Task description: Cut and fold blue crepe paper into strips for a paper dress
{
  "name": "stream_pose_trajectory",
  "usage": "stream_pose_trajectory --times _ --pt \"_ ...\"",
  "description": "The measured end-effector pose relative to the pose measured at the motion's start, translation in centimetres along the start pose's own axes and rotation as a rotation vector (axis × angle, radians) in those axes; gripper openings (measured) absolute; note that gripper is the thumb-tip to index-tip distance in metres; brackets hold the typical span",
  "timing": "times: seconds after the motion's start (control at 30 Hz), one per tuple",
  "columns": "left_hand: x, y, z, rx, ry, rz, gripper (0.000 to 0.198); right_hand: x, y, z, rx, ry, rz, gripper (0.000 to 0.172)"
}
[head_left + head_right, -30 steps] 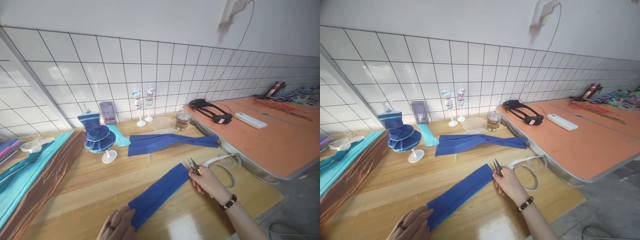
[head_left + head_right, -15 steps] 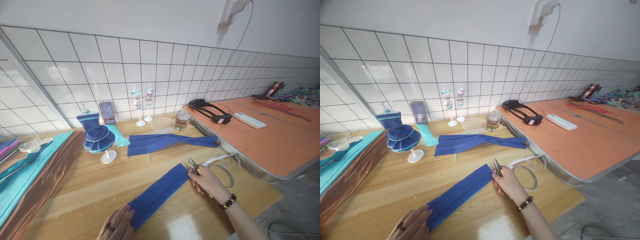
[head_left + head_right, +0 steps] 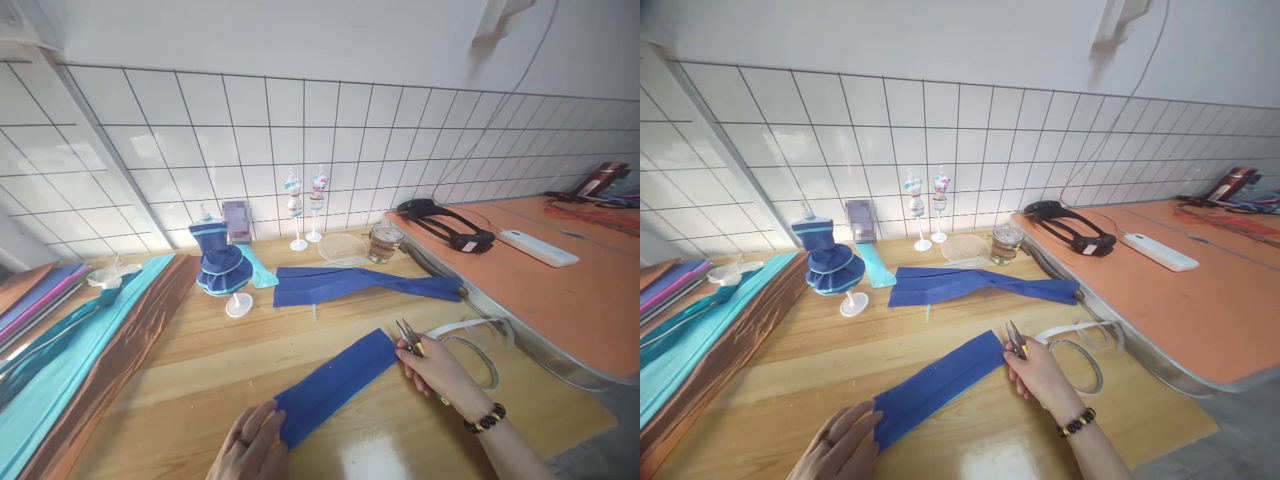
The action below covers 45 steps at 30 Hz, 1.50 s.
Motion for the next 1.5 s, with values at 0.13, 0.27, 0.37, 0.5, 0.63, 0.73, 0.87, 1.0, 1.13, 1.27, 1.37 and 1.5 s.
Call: stream_pose_trajectory --times 0.13,0.27,0.37,0.5,0.63,0.73,0.87,1.0,1.13,1.27,1.37,1.5 --pt "0.0 0.7 -0.4 -0.073 0.017 0.075 0.025 0.0 0.2 0.4 -0.042 0.015 0.043 0.013" --pt "0.1 1.4 -1.2 -0.137 0.068 0.117 0.025 0.2 1.3 0.6 -0.101 0.036 0.089 0.024" --pt "0.1 1.5 -1.3 -0.157 0.097 0.138 0.025 1.3 2.9 -0.4 -0.100 0.091 0.187 0.024" --pt "-0.1 0.9 -0.5 -0.134 0.095 0.138 0.026 5.5 6.5 -4.4 0.039 0.240 0.604 0.013" --pt "-0.4 0.3 -0.1 -0.111 0.058 0.108 0.025 8.5 9.6 -8.8 0.259 0.320 0.909 0.008" --pt "-0.1 0.6 0.0 -0.195 0.079 0.142 0.028 9.1 10.5 -11.0 0.365 0.410 0.984 0.020" --pt "0.0 1.1 -0.7 -0.174 0.097 0.142 0.027 9.0 10.7 -12.4 0.385 0.460 1.056 0.030" --pt "-0.1 1.1 -0.6 -0.151 0.095 0.135 0.029 8.9 11.1 -13.2 0.323 0.522 1.152 0.033" --pt "0.0 1.1 -0.8 -0.156 0.109 0.150 0.029 8.9 11.4 -13.9 0.309 0.615 1.229 0.022" --pt "0.1 0.8 -0.3 -0.154 0.127 0.138 0.030 9.1 11.5 -13.8 0.299 0.661 1.253 0.008" --pt "0.2 -0.2 1.2 -0.098 0.116 0.133 0.031 9.4 11.8 -13.9 0.300 0.706 1.275 0.007" --pt "0.4 -1.1 2.1 0.080 0.086 0.155 0.022 9.7 12.3 -14.1 0.272 0.772 1.336 0.018"
Point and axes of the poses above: each hand's wrist, its own y-axis away from the middle knuckle, its own z-axis out of the back of the hand, x = y × z, the point moved 7 cm from there along -y, towards the middle knuckle, and after that the axes turned 9 degrees about z, right-handed, at the moved point
